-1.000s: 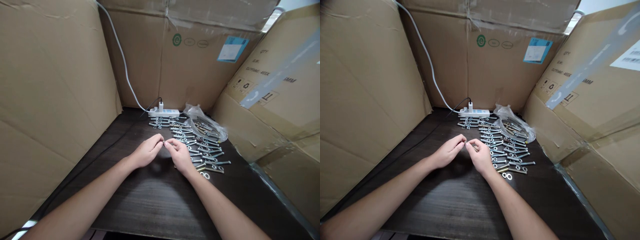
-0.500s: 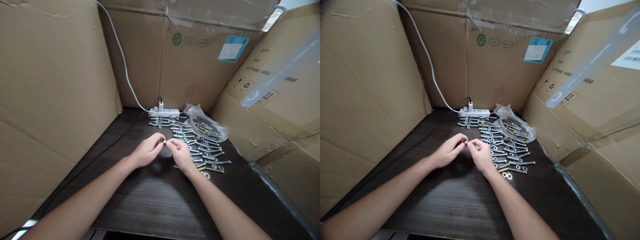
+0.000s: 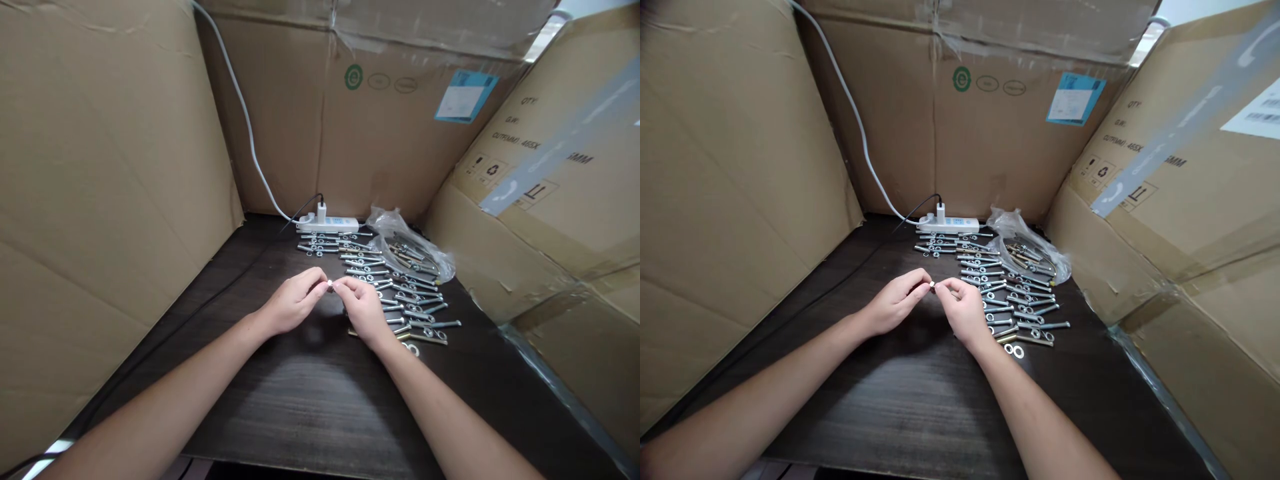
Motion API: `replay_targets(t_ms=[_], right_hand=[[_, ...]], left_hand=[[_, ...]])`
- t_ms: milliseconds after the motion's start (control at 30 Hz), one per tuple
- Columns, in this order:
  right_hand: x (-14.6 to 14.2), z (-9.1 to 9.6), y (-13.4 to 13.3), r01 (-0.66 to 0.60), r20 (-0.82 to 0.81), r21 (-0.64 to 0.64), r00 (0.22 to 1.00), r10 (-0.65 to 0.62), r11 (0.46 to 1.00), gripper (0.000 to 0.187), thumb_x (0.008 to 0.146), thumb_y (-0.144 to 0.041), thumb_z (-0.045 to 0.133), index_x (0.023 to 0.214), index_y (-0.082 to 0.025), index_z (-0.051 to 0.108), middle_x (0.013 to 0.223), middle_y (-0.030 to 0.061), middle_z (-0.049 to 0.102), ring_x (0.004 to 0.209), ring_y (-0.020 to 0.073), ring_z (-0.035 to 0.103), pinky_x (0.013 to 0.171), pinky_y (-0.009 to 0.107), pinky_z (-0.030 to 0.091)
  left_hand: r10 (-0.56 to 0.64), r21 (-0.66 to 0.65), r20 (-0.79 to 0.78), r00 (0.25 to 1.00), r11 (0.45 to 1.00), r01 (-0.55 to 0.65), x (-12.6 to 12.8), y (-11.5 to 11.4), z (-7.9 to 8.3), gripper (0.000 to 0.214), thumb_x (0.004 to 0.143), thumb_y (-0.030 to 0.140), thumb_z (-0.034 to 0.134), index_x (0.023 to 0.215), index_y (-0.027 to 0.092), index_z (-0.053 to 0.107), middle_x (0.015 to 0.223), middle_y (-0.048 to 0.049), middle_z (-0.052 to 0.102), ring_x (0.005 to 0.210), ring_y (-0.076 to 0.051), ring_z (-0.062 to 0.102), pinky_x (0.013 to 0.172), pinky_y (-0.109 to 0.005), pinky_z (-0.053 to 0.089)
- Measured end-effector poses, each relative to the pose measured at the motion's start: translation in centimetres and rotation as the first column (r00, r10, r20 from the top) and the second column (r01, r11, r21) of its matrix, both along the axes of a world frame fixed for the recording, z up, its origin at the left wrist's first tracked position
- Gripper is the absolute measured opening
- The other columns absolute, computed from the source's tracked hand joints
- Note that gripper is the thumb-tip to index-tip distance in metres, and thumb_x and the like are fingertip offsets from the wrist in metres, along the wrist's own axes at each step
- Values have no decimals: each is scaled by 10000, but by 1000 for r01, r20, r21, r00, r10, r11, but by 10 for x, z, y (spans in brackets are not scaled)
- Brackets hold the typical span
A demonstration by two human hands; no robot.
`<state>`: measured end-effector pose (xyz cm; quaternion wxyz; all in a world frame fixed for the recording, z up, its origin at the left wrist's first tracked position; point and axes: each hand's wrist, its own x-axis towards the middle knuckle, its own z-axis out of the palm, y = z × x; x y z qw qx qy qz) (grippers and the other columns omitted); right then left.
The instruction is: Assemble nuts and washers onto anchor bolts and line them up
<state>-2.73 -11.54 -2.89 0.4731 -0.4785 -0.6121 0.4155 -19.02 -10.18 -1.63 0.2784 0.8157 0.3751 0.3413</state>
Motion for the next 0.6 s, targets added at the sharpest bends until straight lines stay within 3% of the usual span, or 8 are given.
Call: replay_targets(t_ms=[133, 300, 400, 600], right_hand=[[0, 2, -1, 1, -33, 4, 999, 0, 1000, 272, 794, -389, 521, 704, -148, 611, 570, -23, 484, 506, 92, 374, 476, 218, 302], [-1, 2, -1, -19, -41, 4, 999, 19, 1000, 251, 785, -376, 536, 715, -148, 613, 588, -19, 506, 502, 87, 374, 460, 209, 288], [0, 0, 0, 7, -37, -29, 999, -8, 1000, 253, 781, -386, 546, 687, -159, 605, 515, -46, 421, 447, 72, 284, 426, 213, 213], [0, -1, -1, -11, -52, -26, 999, 9, 1000, 243, 767, -388, 569, 674, -167, 609, 505, -43, 421, 451, 82, 301, 424, 215, 213]], left_hand=[[-29, -24, 35, 999, 999, 29, 0, -1, -1, 153, 897, 234, 400, 976, 177, 518, 819, 1, 522, 703, -125, 463, 652, -243, 380], [-25, 1, 90, 996, 1000, 25, 0, -3, -3, 267, 848, 131, 362, 1079, 180, 486, 791, 1, 475, 702, -129, 441, 684, -258, 385], [7, -17, 92, 996, 1000, -5, 0, -2, -2, 176, 889, 193, 351, 1016, 181, 472, 797, 4, 489, 719, -132, 459, 695, -264, 386], [8, -54, 11, 1000, 999, -7, 1, -1, -1, 224, 927, 347, 371, 835, 179, 486, 759, 19, 502, 686, -121, 460, 637, -243, 365]])
